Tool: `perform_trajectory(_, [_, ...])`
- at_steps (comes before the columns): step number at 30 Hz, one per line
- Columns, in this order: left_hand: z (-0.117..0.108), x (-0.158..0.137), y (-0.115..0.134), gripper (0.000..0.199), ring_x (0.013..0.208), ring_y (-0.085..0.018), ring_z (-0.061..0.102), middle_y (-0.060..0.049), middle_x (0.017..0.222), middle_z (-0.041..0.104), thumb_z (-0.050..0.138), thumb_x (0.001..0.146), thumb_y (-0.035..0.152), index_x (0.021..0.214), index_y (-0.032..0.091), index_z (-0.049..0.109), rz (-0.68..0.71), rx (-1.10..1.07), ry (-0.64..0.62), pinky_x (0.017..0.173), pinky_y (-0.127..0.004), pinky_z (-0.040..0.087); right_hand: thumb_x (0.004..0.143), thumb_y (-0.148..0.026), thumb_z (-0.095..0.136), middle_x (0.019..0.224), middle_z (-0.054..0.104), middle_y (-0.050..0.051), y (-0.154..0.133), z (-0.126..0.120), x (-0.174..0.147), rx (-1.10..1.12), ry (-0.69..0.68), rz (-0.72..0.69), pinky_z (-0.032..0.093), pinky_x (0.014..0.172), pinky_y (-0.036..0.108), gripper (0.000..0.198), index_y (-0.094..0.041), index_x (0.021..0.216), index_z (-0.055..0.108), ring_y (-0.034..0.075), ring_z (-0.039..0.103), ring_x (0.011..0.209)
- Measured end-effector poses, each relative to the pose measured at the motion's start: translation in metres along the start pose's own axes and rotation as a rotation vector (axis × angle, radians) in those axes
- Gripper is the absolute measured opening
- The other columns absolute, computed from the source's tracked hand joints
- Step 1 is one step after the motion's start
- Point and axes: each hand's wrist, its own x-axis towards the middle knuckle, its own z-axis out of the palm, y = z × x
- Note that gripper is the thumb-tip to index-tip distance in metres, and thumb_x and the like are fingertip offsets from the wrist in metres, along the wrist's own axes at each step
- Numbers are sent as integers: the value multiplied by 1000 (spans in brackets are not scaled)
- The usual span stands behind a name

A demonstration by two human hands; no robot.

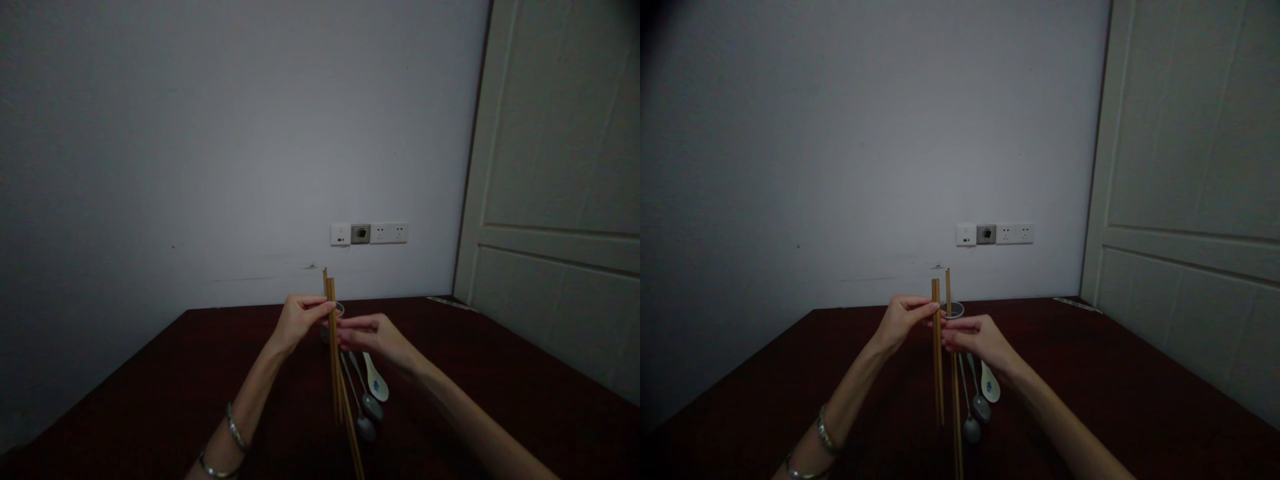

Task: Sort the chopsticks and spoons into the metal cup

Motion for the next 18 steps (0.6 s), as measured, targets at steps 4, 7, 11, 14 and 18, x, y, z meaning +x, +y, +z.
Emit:
perform_trajectory(4, [-1,4,-6,24,64,-16,63,-10,71,69,64,69,31,76,9,69,-29,-21,24,57,-23,49,57,-41,72,83,69,11,18,14,-1,15,46,20,49,77,36,40,-12,84,70,22,64,80])
perform_trajectory(7, [-2,6,-11,23,63,-16,63,-10,70,69,64,69,30,76,9,69,-32,-26,32,57,-24,49,56,-45,71,77,69,10,23,17,5,-12,100,4,52,69,33,40,-12,77,71,20,64,72])
perform_trajectory(11, [-4,8,-16,24,63,-16,63,-9,69,68,65,68,31,77,9,69,-46,-44,42,57,-24,48,51,-45,73,75,69,9,27,15,15,-9,115,14,53,62,31,41,-11,74,70,21,64,70])
perform_trajectory(14, [-5,10,-16,25,62,-16,62,-9,70,68,65,68,32,75,9,69,-66,-48,40,56,-23,48,50,-43,74,72,69,9,30,13,20,2,106,16,53,60,31,39,-11,71,70,20,64,68])
perform_trajectory(18, [-7,12,-18,26,59,-15,61,-9,68,68,66,66,33,72,8,69,-99,-47,47,55,-23,47,50,-42,75,66,67,7,31,11,28,-12,65,22,53,57,29,36,-10,67,69,16,62,59])
